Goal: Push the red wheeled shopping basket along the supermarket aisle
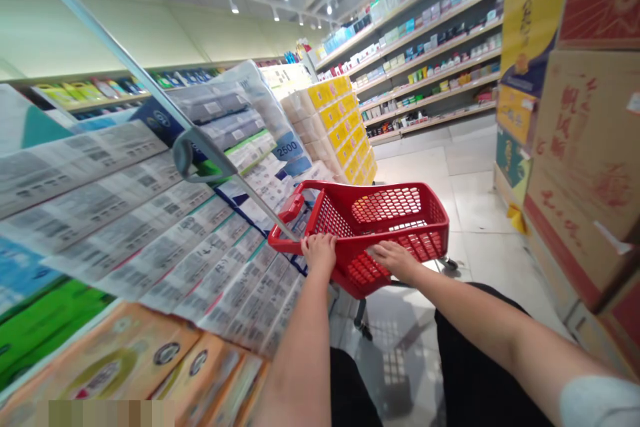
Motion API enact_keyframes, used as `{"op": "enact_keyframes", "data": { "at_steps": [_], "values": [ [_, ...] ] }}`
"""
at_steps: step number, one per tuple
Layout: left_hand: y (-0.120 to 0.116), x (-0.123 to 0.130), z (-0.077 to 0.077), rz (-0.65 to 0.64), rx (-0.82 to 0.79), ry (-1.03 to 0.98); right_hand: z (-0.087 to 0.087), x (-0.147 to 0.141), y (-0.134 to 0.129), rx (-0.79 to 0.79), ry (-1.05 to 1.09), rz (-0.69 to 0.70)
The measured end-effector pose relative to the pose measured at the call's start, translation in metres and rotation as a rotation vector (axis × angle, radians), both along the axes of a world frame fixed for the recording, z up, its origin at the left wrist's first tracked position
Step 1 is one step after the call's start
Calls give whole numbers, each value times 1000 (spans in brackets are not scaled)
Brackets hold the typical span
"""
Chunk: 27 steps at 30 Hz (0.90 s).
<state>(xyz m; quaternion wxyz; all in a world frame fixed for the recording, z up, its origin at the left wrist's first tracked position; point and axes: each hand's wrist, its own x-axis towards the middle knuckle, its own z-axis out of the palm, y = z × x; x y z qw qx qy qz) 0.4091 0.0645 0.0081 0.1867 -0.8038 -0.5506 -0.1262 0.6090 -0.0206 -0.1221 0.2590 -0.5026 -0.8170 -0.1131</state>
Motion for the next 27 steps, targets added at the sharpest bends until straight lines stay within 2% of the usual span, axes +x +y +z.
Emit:
{"op": "enact_keyframes", "data": {
  "at_steps": [3,6,11,15,19,23,25,27],
  "values": [
    [-10,-4,0,15,-16,-5,-2,-5,-3,-92,-33,-8],
    [-20,-9,0,20,-20,-10,3,-13,-10,-22,-39,51],
    [-30,-20,5,-19,7,-19,38,-28,-9,206,42,166],
    [-27,-28,9,-78,-18,-25,59,-49,13,313,218,133],
    [-22,-29,-1,-106,119,-38,52,-66,33,290,320,114],
    [-19,-24,-21,-23,272,-98,38,-65,34,304,355,148],
    [-16,-20,-28,9,295,-107,40,-61,32,271,367,133],
    [-12,-17,-31,5,286,-105,51,-60,31,163,398,40]
  ]
}}
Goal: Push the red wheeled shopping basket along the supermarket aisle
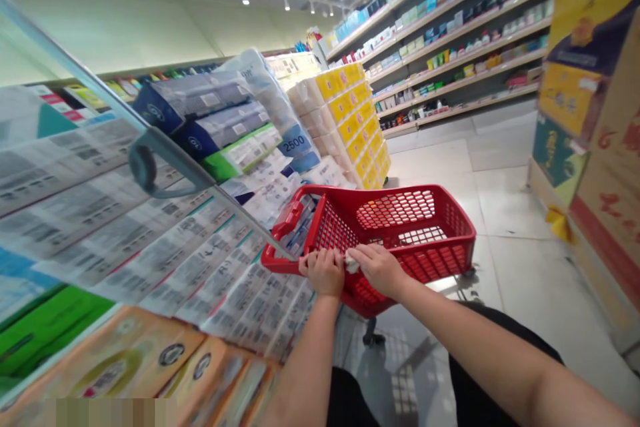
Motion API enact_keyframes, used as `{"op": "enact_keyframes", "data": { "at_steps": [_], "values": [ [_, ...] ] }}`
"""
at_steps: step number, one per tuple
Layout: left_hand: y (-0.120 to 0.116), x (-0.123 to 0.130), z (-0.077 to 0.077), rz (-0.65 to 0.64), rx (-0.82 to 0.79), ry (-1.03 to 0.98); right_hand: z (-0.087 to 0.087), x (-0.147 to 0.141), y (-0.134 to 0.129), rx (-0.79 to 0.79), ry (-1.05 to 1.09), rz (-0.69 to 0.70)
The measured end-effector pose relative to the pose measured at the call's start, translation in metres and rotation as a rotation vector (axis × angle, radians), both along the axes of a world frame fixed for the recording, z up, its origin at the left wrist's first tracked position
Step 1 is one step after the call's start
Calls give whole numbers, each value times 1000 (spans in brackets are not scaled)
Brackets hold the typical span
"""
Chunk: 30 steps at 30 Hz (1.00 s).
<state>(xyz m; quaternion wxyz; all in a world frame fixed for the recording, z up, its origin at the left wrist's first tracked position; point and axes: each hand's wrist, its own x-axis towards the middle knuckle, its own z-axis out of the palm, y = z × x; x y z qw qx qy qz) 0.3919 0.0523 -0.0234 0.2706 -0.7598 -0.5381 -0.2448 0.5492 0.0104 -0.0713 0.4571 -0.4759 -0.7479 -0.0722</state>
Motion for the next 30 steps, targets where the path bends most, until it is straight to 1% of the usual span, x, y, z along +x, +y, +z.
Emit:
{"op": "enact_keyframes", "data": {
  "at_steps": [3,4,5,6,9,10,11,12,14,15,16,17,20,22,24,27,28,30],
  "values": [
    [8,4,0,-10,-23,-13,19,-3,5,-263,30,-142],
    [11,5,0,-6,-27,-21,23,-5,8,-326,18,-169],
    [15,5,1,-2,-30,-27,25,-7,11,-356,-3,-180],
    [18,5,2,-1,-33,-29,25,-9,13,-349,-26,-180],
    [27,3,3,-13,-27,-16,17,-11,17,-202,-74,-118],
    [29,1,3,-15,-23,-8,15,-10,18,-176,-73,-100],
    [30,-1,4,-14,-17,0,14,-7,18,-186,-62,-89],
    [31,-3,4,-12,-11,9,15,-4,18,-230,-41,-83],
    [31,-6,4,-8,1,23,19,5,17,-360,12,-98],
    [30,-8,4,-8,4,29,22,9,16,-399,30,-112],
    [29,-8,5,-8,9,32,23,12,15,-398,33,-119],
    [28,-9,5,-6,17,35,24,15,13,-357,23,-116],
    [25,-7,6,0,52,41,17,15,6,-124,-30,-35],
    [23,-6,6,-2,69,44,10,12,3,-48,-30,6],
    [21,-5,6,-8,66,40,6,10,2,-81,15,-26],
    [18,-4,6,-8,51,21,5,10,1,-163,52,-109],
    [17,-4,6,-6,45,13,6,10,0,-151,31,-112],
    [16,-3,5,-6,29,-3,7,10,-1,-72,-40,-78]
  ]
}}
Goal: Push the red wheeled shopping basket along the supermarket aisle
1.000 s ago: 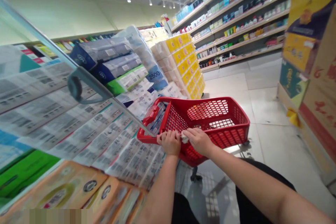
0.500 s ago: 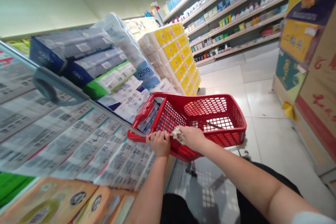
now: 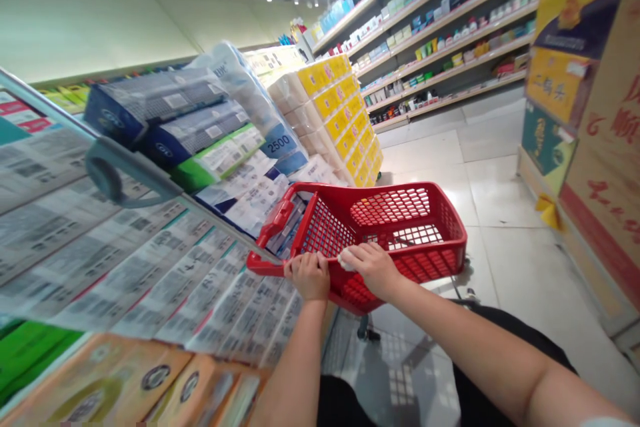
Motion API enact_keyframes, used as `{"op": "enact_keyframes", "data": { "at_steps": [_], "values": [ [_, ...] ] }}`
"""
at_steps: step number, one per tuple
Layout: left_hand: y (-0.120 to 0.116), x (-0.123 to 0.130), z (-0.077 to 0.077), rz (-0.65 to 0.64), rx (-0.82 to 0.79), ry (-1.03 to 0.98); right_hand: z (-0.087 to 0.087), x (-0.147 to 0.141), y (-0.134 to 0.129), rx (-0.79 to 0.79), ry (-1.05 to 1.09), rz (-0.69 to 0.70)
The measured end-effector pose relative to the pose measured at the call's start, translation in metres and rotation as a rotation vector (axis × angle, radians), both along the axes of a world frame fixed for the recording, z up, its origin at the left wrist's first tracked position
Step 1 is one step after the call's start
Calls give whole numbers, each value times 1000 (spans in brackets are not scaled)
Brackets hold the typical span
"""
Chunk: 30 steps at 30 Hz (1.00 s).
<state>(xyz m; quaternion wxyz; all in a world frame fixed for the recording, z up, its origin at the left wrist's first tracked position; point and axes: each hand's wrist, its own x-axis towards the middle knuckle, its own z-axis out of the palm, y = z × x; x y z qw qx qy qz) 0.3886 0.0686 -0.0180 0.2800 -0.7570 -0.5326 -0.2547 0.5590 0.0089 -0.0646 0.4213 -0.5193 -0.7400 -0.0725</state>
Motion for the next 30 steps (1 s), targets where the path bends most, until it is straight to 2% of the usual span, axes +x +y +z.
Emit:
{"op": "enact_keyframes", "data": {
  "at_steps": [3,7,9,11,14,16,18,20,25,30],
  "values": [
    [1,0,-1,-3,-25,-17,2,0,0,32,-30,44],
    [1,-1,-2,1,-13,-11,6,5,3,-202,65,-82],
    [1,-1,-3,9,4,-5,7,7,4,-253,57,-136],
    [0,0,-3,16,9,1,6,6,3,-181,-8,-111],
    [-1,1,-1,15,-11,-10,2,3,1,10,-101,18],
    [-2,1,0,14,-26,-27,-1,3,1,28,-91,15],
    [-4,2,0,11,-29,-30,-4,4,3,-24,-41,-73],
    [-5,2,-1,5,-8,-17,-9,5,4,-10,-34,-121],
    [-3,2,-8,-31,122,7,-28,-12,2,302,-198,21],
    [-1,1,-12,-55,142,-3,-40,-23,-1,330,-246,90]
  ]
}}
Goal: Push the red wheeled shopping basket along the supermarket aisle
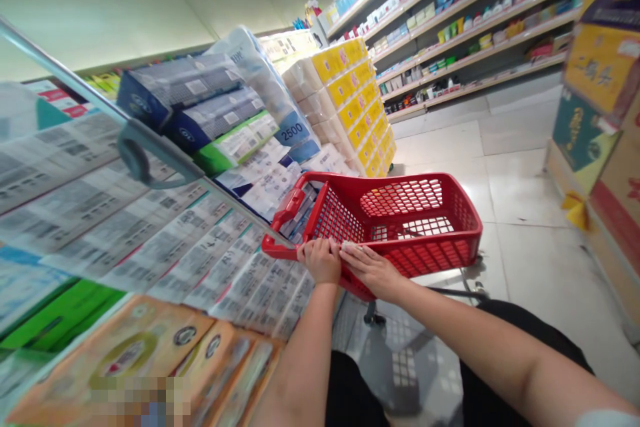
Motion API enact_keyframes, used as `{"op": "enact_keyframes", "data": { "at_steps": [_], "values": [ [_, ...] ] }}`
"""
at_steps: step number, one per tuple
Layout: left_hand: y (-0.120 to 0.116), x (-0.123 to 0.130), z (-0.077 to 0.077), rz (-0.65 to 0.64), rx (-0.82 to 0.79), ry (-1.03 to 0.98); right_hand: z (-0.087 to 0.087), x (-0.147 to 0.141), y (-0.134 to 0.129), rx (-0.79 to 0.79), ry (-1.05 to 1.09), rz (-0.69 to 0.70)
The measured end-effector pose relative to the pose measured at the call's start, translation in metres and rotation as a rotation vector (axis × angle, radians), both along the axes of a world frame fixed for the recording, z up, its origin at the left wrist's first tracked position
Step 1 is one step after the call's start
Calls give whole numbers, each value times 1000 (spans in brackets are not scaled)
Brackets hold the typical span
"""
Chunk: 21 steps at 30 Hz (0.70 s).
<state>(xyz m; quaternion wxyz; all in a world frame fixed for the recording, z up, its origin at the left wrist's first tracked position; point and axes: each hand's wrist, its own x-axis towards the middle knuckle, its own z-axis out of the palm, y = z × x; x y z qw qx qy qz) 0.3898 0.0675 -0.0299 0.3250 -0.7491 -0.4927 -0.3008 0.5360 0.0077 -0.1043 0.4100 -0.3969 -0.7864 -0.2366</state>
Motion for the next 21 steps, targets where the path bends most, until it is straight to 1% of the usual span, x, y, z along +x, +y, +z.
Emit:
{"op": "enact_keyframes", "data": {
  "at_steps": [5,7,12,16,19,21],
  "values": [
    [-2,-1,1,0,4,-8,5,11,4,65,6,131],
    [-5,-1,2,1,-3,-7,4,12,4,55,1,169],
    [-9,2,3,12,-34,-20,0,4,-2,-155,-82,226],
    [-8,3,3,15,-34,-23,-7,-1,-2,-253,-13,197],
    [-8,3,3,14,-16,-17,-14,-6,-2,-400,-96,192],
    [-8,3,3,12,-11,-19,-15,-8,-3,-418,-129,186]
  ]
}}
